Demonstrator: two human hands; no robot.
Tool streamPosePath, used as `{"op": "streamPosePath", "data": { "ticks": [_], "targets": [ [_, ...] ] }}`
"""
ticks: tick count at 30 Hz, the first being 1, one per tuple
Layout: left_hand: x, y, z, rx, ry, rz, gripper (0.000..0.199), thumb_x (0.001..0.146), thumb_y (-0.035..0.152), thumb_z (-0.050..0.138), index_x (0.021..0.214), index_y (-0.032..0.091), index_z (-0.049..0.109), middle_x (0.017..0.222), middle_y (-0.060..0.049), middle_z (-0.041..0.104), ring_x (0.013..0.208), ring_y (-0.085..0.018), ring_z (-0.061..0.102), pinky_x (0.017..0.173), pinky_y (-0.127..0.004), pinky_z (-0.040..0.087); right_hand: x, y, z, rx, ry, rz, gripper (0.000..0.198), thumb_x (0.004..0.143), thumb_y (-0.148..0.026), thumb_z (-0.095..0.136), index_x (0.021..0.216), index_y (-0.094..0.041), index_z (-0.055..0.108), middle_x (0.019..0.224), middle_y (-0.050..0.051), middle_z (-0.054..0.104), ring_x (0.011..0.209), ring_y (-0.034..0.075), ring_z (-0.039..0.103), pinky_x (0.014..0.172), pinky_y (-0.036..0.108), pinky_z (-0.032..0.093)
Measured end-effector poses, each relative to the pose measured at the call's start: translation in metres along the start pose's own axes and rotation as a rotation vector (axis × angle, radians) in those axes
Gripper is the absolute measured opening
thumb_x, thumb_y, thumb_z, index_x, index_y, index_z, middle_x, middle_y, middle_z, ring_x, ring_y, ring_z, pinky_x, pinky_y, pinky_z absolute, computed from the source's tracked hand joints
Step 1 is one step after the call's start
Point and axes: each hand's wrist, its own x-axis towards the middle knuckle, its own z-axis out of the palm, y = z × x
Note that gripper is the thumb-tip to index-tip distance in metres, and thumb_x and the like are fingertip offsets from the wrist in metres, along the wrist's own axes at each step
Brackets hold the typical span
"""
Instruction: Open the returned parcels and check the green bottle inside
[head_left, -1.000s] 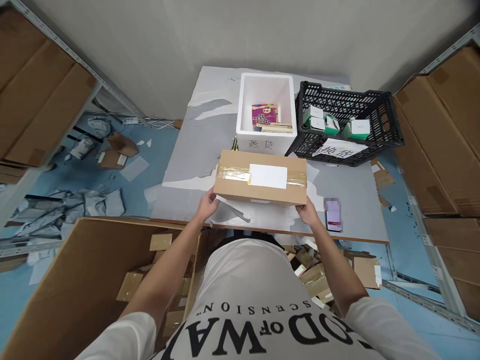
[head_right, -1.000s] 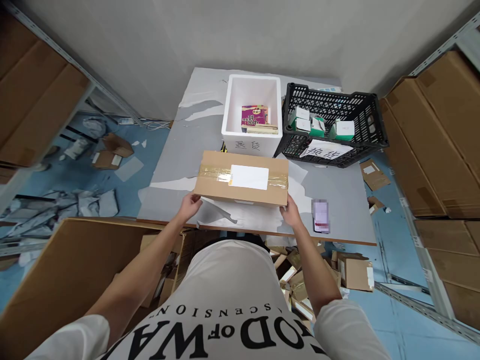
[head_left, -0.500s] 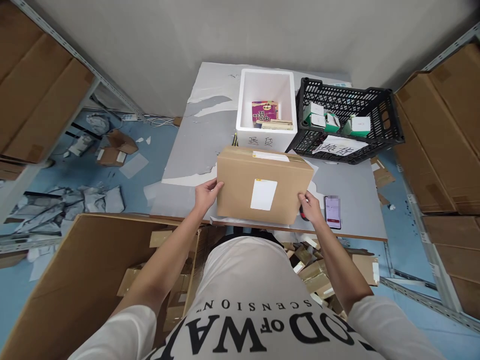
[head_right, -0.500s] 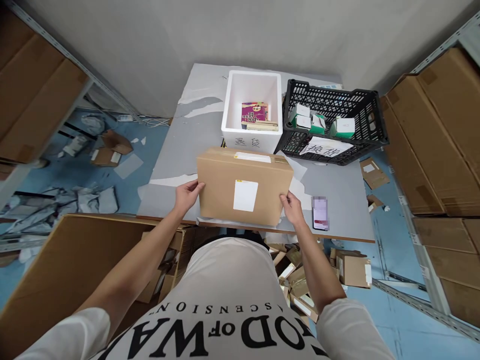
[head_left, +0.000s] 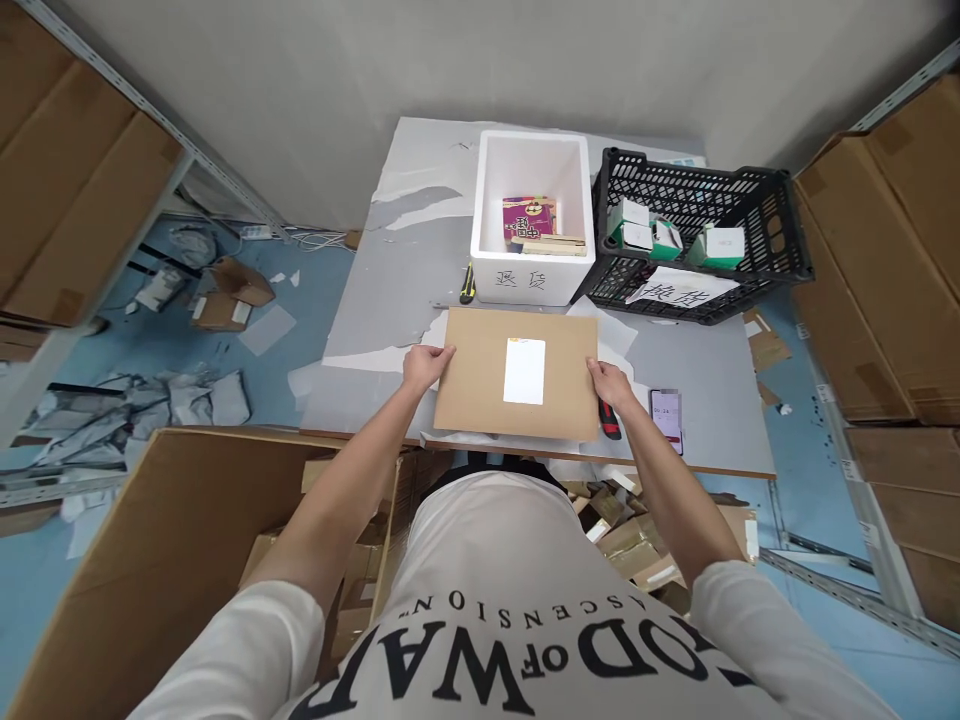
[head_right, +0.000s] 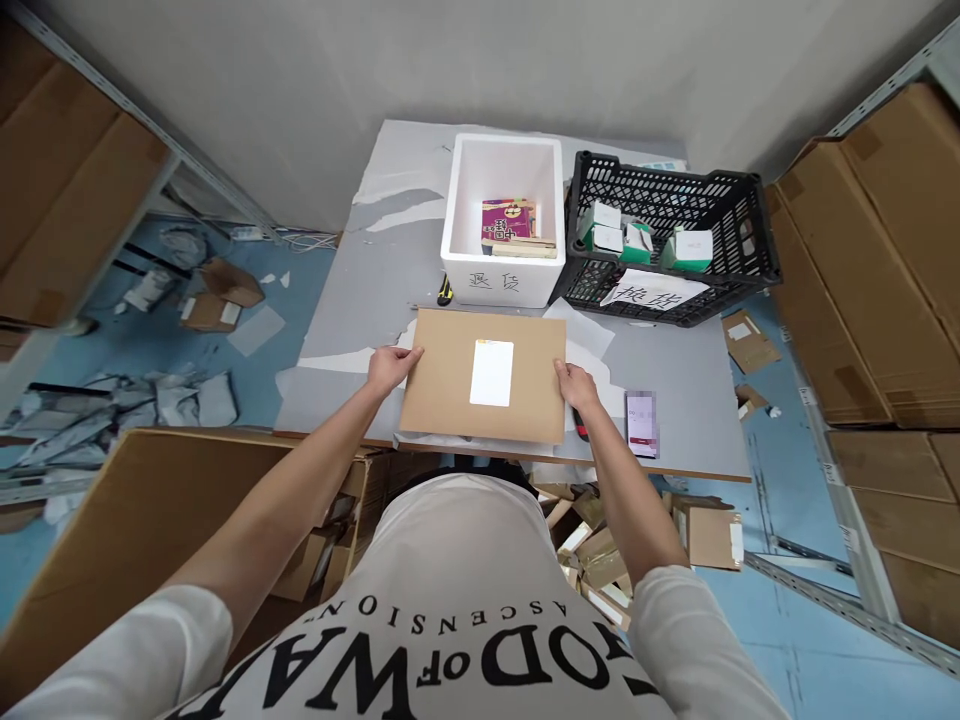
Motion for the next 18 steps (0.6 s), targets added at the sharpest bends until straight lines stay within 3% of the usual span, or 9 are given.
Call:
{"op": "streamPosePath", "data": {
  "ticks": [6,11,15,18],
  "targets": [
    [-0.004,-0.024,0.008,-0.267,-0.114,0.025,0.044,0.077,0.055,0.054,0.076,0.016,0.074,0.073,-0.003,0.071,0.075,-0.016,0.063,0.071,-0.026,0.047,-0.002,0.007,0.011,0.119,0.003,0.021,0.066,0.086,-0.069,0.029,0.098,-0.019,0.07,0.103,0.013,0.071,0.093,0.026,0.064,0.08,0.034,0.043],
    [-0.007,-0.036,0.013,-0.495,-0.186,0.005,0.057,0.069,0.067,0.059,0.086,0.014,0.072,0.087,-0.006,0.073,0.085,-0.017,0.063,0.08,-0.03,0.05,-0.002,0.011,0.017,0.239,0.05,0.061,0.068,0.082,-0.073,0.035,0.099,-0.017,0.07,0.106,0.012,0.071,0.096,0.025,0.063,0.084,0.035,0.045],
    [-0.008,-0.048,0.017,-0.623,-0.162,-0.057,0.061,0.067,0.063,0.064,0.101,0.013,0.069,0.101,-0.01,0.071,0.093,-0.02,0.066,0.086,-0.037,0.051,-0.008,0.03,0.028,0.556,0.056,0.061,0.069,0.081,-0.072,0.037,0.109,-0.017,0.066,0.107,0.01,0.07,0.093,0.021,0.065,0.082,0.034,0.05],
    [-0.022,-0.068,0.021,-0.634,-0.125,-0.069,0.06,0.068,0.054,0.067,0.11,0.012,0.066,0.111,-0.014,0.069,0.1,-0.024,0.066,0.092,-0.043,0.049,-0.027,0.059,0.043,0.723,0.159,0.09,0.066,0.08,-0.065,0.046,0.123,-0.017,0.059,0.114,0.011,0.067,0.091,0.019,0.066,0.086,0.036,0.052]
  ]
}}
